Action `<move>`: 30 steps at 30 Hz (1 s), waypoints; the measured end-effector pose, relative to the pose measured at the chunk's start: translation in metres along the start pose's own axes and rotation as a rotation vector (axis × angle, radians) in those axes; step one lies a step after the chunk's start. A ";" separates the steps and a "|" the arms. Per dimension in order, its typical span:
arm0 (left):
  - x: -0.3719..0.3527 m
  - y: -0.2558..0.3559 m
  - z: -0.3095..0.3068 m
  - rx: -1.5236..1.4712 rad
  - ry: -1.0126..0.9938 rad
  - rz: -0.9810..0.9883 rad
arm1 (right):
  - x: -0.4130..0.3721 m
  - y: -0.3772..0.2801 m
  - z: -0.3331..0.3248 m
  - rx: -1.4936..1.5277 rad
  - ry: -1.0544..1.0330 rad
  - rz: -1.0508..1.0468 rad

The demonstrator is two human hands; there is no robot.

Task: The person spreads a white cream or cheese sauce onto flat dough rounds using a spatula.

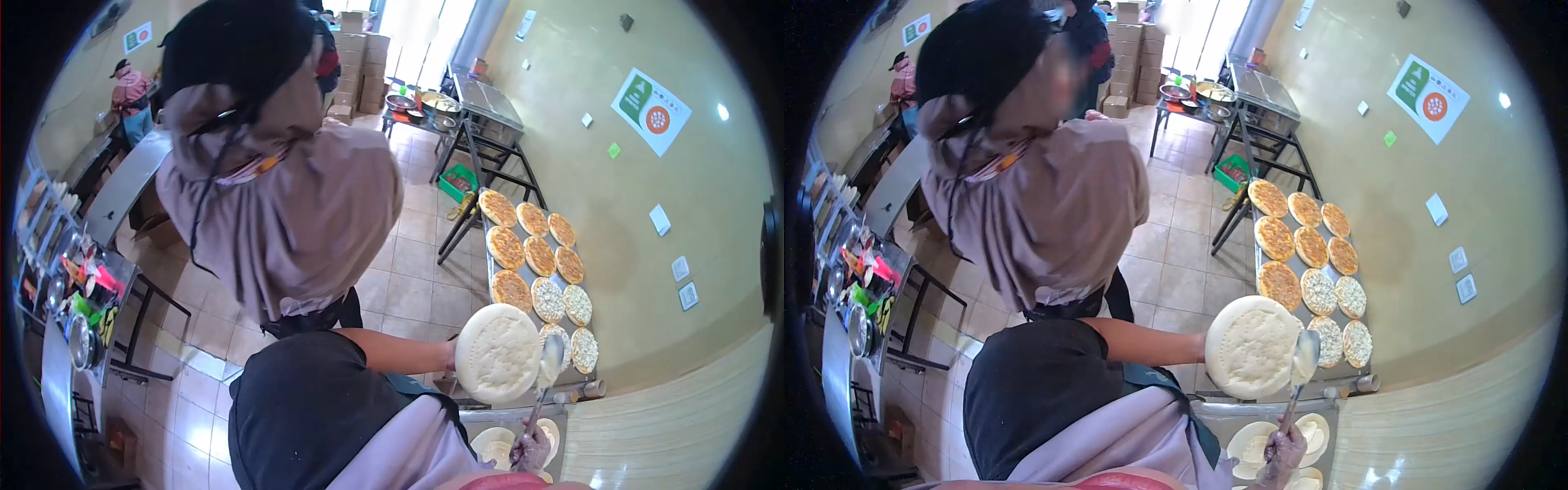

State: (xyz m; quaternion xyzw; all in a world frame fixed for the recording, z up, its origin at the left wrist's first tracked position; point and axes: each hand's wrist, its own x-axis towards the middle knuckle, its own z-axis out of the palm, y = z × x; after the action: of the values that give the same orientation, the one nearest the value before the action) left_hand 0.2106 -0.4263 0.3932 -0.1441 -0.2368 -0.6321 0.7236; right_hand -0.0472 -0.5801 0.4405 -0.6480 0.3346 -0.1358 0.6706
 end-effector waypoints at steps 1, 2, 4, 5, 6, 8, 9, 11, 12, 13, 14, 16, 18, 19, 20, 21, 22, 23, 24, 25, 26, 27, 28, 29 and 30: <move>0.001 0.002 -0.002 0.007 0.021 0.008 | 0.007 0.007 -0.005 0.004 -0.024 0.013; 0.003 0.004 -0.004 0.011 0.048 0.015 | 0.008 0.009 -0.005 0.011 -0.047 0.031; 0.007 0.001 -0.012 0.015 0.103 0.030 | 0.016 0.011 -0.003 0.035 -0.027 0.072; 0.011 0.005 -0.014 0.019 0.132 0.036 | 0.023 0.015 -0.002 0.023 -0.040 0.051; 0.014 0.011 -0.017 0.027 0.162 0.041 | 0.029 0.017 0.001 0.014 -0.054 0.027; 0.019 0.026 -0.021 0.051 0.224 0.040 | 0.037 0.014 0.008 0.020 -0.049 0.044; 0.022 0.033 -0.023 0.066 0.255 0.033 | 0.041 0.011 0.014 0.025 -0.034 0.032; 0.029 0.044 -0.030 0.097 0.306 0.022 | 0.051 0.017 0.019 0.019 -0.052 -0.043; 0.030 0.049 -0.032 0.113 0.324 0.024 | 0.054 0.021 0.022 0.032 -0.045 -0.037; 0.036 0.055 -0.035 0.129 0.335 0.033 | 0.058 0.022 0.025 0.050 -0.029 -0.033; 0.040 0.061 -0.037 0.141 0.343 0.047 | 0.060 0.016 0.030 0.061 -0.014 -0.028; 0.053 0.067 -0.050 0.142 0.367 0.082 | 0.063 0.006 0.043 0.072 -0.021 -0.011; 0.069 0.082 -0.060 0.104 0.397 0.122 | 0.066 0.003 0.048 0.070 0.024 -0.019; 0.073 0.085 -0.067 0.083 0.411 0.139 | 0.070 0.003 0.047 0.058 -0.005 -0.034; 0.080 0.091 -0.074 0.065 0.423 0.150 | 0.071 -0.003 0.050 0.040 0.013 -0.010; 0.083 0.092 -0.077 0.048 0.436 0.155 | 0.071 -0.009 0.055 0.033 0.019 -0.005; 0.081 0.099 -0.079 0.032 0.450 0.151 | 0.070 -0.013 0.057 0.032 0.032 0.000; 0.072 0.103 -0.077 0.020 0.465 0.137 | 0.071 -0.013 0.058 0.032 0.066 0.019; 0.073 0.108 -0.078 0.013 0.478 0.120 | 0.074 -0.011 0.059 0.024 0.071 0.019; 0.073 0.111 -0.079 0.010 0.490 0.103 | 0.076 -0.010 0.059 0.019 0.072 0.016; 0.070 0.117 -0.079 0.009 0.502 0.090 | 0.079 -0.014 0.063 0.023 0.101 0.028; 0.068 0.122 -0.079 0.009 0.513 0.083 | 0.083 -0.020 0.068 0.008 0.095 0.062; 0.056 0.126 -0.075 0.013 0.524 0.081 | 0.086 -0.023 0.073 -0.008 0.084 0.094; 0.052 0.136 -0.074 0.019 0.535 0.083 | 0.092 -0.024 0.078 0.002 0.077 0.102; 0.055 0.142 -0.077 0.030 0.544 0.088 | 0.100 -0.026 0.084 0.002 0.086 0.107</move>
State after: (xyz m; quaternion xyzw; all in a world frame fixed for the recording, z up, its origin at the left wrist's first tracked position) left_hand 0.3677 -0.4893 0.3703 0.0313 -0.0366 -0.6119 0.7894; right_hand 0.0858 -0.5797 0.4331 -0.6222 0.3969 -0.1277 0.6626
